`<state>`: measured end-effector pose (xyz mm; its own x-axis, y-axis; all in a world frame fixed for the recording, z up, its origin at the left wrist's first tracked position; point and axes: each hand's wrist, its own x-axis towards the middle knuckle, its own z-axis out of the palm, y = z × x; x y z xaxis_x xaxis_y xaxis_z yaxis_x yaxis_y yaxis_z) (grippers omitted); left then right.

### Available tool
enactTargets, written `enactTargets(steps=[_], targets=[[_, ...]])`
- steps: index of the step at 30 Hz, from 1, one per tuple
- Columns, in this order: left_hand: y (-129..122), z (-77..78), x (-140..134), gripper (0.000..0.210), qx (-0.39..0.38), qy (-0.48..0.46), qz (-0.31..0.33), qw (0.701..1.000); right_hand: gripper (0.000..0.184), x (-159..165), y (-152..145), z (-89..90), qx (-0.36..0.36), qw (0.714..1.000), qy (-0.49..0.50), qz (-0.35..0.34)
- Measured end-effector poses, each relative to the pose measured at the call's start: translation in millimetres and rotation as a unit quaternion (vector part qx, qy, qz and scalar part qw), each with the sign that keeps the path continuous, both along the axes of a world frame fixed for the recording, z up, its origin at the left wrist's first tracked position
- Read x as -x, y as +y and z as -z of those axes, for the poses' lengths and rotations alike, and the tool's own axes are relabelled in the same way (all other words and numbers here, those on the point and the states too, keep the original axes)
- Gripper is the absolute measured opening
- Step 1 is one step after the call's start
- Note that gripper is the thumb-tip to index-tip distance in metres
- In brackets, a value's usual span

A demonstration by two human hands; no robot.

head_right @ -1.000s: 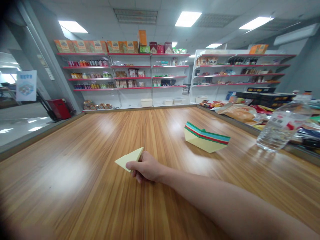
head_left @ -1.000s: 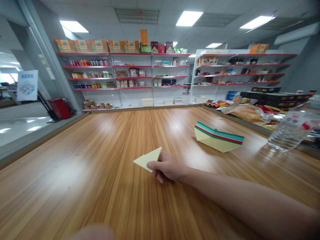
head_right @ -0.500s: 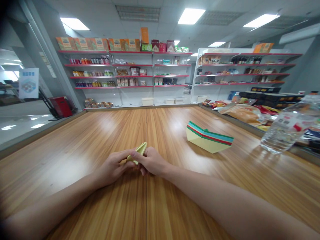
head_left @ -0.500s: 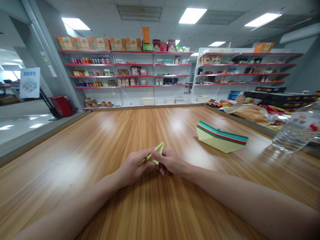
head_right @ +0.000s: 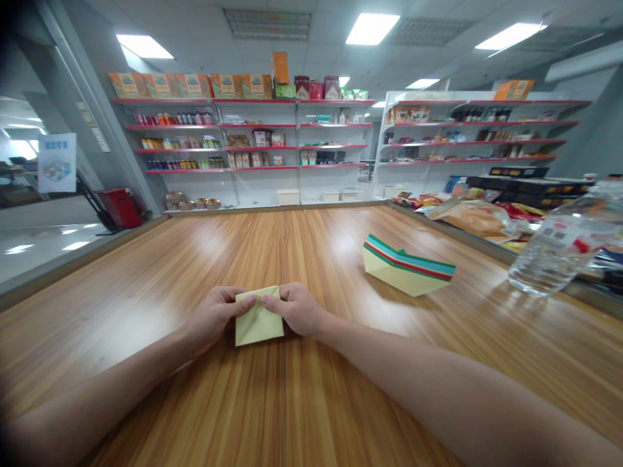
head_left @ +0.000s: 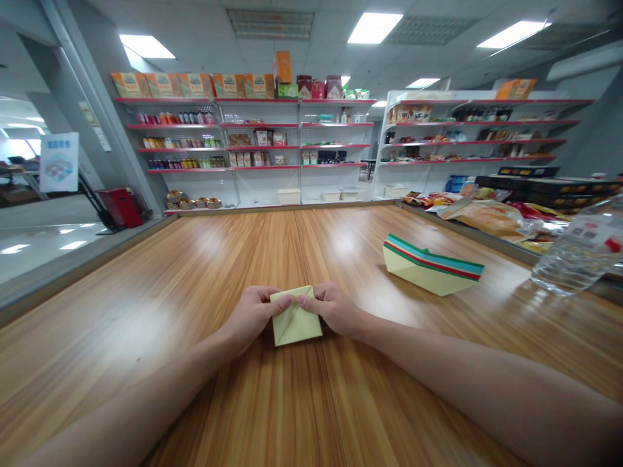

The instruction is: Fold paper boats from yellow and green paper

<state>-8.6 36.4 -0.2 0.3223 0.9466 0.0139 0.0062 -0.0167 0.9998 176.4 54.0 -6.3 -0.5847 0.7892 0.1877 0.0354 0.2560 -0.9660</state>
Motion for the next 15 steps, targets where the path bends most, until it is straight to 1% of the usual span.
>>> enactTargets(steps=[2, 3, 4, 5, 7, 9, 10, 12, 13, 15], targets=[[1, 0.1, 0, 0.031, 0.030, -0.004, 0.041, 0.999, 0.047, 0, 0, 0.0, 0.016, 1.000, 0.004, -0.013], [1, -0.4, -1, 0.031, 0.034, -0.001, 0.054, 0.998, 0.047, 0, 0, -0.4, 0.017, 1.000, 0.002, -0.013], [0, -0.9, -2, 0.030, 0.027, 0.008, 0.052, 0.998, 0.047, 0, -1, -0.9, 0.014, 1.000, 0.001, -0.006], [0, -1.5, -3, 0.030, 0.009, 0.022, 0.032, 0.999, 0.046, 1, -2, -1.7, 0.009, 1.000, 0.001, 0.007], [-2, -2.4, -6, 0.028, -0.043, 0.055, -0.036, 0.997, 0.045, 2, -4, -3.6, 0.002, 0.999, -0.006, 0.033], [-4, -3.7, -9, 0.029, -0.083, 0.080, -0.103, 0.988, 0.044, 4, -6, -5.5, 0.003, 0.998, -0.032, 0.045], [-5, -5.0, -10, 0.029, -0.095, 0.089, -0.123, 0.984, 0.044, 4, -7, -6.3, 0.004, 0.998, -0.051, 0.047], [-9, -9.3, -12, 0.031, -0.118, 0.124, -0.131, 0.977, 0.043, 3, -9, -7.6, 0.003, 0.995, -0.092, 0.044], [-10, -12.2, -13, 0.032, -0.139, 0.160, -0.128, 0.969, 0.042, 3, -10, -8.2, -0.002, 0.994, -0.106, 0.036], [-14, -18.4, -15, 0.036, -0.201, 0.248, -0.119, 0.940, 0.038, 3, -13, -8.9, -0.019, 0.992, -0.124, 0.006]])
